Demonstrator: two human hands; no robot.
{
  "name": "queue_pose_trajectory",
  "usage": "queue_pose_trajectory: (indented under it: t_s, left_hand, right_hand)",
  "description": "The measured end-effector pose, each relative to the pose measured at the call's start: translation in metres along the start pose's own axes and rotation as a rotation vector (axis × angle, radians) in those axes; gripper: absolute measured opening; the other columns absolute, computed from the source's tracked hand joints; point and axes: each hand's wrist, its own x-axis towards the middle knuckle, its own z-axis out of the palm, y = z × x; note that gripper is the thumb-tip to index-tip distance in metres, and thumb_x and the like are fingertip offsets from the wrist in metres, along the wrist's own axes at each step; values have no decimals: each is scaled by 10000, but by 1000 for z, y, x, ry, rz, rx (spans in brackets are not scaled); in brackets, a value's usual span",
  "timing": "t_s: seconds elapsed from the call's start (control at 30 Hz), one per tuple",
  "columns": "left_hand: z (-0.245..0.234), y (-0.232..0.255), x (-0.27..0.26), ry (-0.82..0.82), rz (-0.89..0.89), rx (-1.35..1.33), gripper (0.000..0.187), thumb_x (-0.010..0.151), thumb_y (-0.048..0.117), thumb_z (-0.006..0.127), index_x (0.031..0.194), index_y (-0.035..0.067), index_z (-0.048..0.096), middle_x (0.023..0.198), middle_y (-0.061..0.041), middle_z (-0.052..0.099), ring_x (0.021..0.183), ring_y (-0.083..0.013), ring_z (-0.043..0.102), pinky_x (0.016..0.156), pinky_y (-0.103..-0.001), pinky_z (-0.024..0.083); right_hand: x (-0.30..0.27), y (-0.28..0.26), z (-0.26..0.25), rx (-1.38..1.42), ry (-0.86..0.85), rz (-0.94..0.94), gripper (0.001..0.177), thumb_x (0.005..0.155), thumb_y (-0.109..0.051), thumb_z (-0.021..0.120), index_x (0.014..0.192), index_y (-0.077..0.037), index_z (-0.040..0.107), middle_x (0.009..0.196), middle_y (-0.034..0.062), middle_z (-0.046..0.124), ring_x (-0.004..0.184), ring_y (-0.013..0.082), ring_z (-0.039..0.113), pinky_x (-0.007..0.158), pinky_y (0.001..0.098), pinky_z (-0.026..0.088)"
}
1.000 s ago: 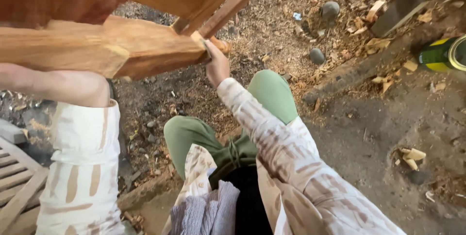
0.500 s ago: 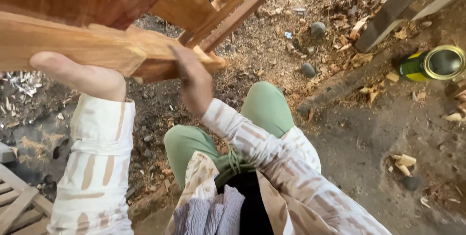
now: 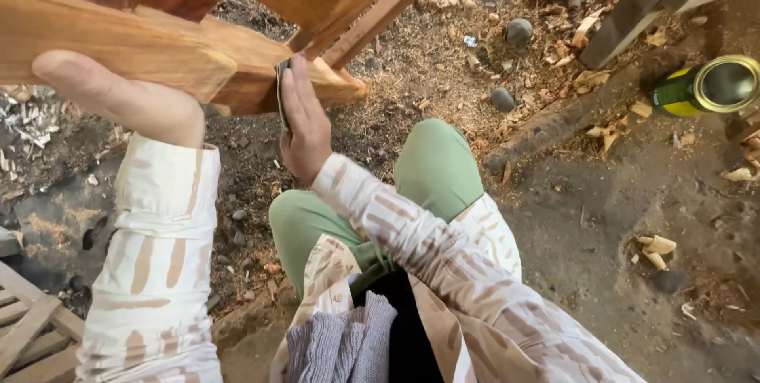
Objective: Sanding a wooden furniture component with a sanding block
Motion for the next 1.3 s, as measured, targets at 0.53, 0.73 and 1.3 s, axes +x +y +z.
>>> queue_pose_trajectory:
  t_s: [0.53, 0.73, 1.3]
  left_hand:
    - [5, 8, -5, -42, -13, -253, 716, 1106, 533, 510, 1614, 57, 341, 1721, -154, 309, 1662, -292, 332, 1485, -460, 267]
    - [-1, 2, -5, -52, 11, -92, 724, 1108, 560, 471, 1616, 60, 345, 1729, -136, 296, 1679, -275, 296, 1498, -448, 217]
    - [4, 6, -5, -207, -25, -296, 702, 1103, 500, 607, 1588, 107, 285, 1639, -157, 400, 1579, -293, 446, 1415, -464, 394]
  right_hand:
    - [-55, 80, 16, -162, -36, -108, 878, 929, 248, 538, 1614, -165, 175, 1663, 105, 232, 1548, 344, 319, 1283, 494, 410]
    - [-42, 14, 14, -69, 50, 12, 781, 951, 261, 463, 1594, -122, 238, 1651, 134, 253, 1518, 359, 367, 1272, 478, 407]
    - [-24, 44, 16, 28, -69, 368, 784, 983, -744, 251, 1573, -229, 291, 1505, 161, 380, 1367, 324, 370, 1142, 584, 282]
